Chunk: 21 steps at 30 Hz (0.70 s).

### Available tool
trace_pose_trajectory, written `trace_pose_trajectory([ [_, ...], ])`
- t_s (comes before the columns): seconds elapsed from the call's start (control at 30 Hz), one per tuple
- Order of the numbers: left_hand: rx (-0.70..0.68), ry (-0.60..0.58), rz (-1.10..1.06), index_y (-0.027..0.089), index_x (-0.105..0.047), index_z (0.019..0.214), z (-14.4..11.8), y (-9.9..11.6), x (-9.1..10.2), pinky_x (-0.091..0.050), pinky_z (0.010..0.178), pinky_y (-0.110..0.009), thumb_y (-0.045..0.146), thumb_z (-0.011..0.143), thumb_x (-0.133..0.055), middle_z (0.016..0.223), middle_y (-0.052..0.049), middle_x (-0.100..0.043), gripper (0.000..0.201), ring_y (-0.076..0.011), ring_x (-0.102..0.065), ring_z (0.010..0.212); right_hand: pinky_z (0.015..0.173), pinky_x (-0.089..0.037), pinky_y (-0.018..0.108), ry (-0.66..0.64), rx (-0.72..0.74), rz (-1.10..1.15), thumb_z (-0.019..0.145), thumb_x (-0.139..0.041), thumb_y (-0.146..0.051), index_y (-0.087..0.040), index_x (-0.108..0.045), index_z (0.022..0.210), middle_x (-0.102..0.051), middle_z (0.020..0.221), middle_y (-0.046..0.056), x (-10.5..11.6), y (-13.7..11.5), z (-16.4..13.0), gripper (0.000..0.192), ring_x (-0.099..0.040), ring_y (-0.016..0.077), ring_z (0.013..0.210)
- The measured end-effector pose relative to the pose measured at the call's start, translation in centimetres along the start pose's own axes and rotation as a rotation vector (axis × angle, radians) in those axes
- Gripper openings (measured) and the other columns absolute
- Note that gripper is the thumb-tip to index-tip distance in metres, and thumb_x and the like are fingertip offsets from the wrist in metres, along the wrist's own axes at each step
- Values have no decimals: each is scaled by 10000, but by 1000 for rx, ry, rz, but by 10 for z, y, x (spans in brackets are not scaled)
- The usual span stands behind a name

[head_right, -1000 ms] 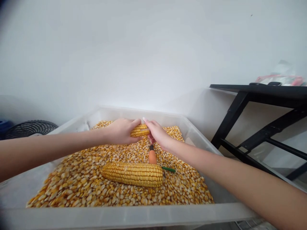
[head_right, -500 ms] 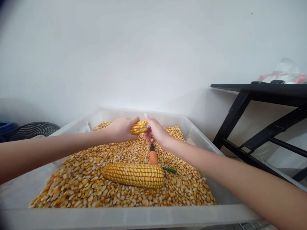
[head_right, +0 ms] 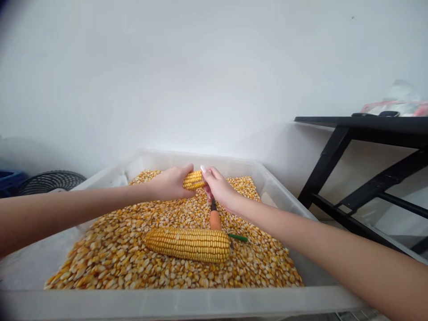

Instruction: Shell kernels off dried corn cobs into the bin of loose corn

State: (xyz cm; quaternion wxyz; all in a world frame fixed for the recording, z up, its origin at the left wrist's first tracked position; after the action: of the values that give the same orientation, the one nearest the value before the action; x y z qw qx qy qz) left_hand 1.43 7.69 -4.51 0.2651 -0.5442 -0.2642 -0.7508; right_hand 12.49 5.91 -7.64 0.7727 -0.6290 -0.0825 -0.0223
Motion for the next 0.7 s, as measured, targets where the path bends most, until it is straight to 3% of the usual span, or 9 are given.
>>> trace_pose_trajectory([
  [0.1,3,0,4,174,-415,954,2,-2,0,-294,445,-264,438,651,-494,738,-50,-592,410,-161,-531,583,394,-379,201,-61,-40,50,808,-401,-484,-228,-383,784,-444,556,-56,-1,-4,0,257,-423,82,433],
  [0.2,-11,43,87,165,-404,977,3,0,4,-280,440,-272,438,667,-463,732,-62,-597,417,-181,-541,587,391,-381,214,-113,-86,68,804,-321,-565,-217,-417,790,-478,581,-22,-2,-7,0,361,-460,101,465],
  [0.3,-48,80,188,163,-396,982,2,6,7,-261,437,-279,444,679,-441,720,-70,-604,416,-201,-550,593,363,-361,208,-64,-101,35,770,-334,-621,-209,-435,781,-449,539,-26,0,-6,1,425,-425,93,427],
  [0.4,-65,72,234,160,-393,979,-1,9,4,-261,439,-280,431,681,-436,728,-73,-613,405,-208,-558,608,350,-347,192,-13,-81,44,777,-405,-560,-221,-407,798,-424,530,-49,0,-1,1,340,-396,80,404],
  [0.7,-67,26,185,162,-408,977,-1,5,-1,-266,436,-277,440,662,-455,709,-66,-605,422,-209,-559,604,354,-337,173,-46,-68,104,826,-377,-467,-226,-388,826,-440,576,-51,-3,7,1,241,-401,73,427],
])
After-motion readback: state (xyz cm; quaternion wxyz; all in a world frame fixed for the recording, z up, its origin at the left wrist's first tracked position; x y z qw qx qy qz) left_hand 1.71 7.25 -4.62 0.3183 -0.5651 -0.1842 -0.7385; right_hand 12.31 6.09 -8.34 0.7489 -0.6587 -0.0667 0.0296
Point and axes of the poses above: each hand's wrist, its own z-axis towards the middle knuckle, its own x-axis out of the back of the hand, y = z × x, the point moved 6 cm from there along z, towards the middle knuckle
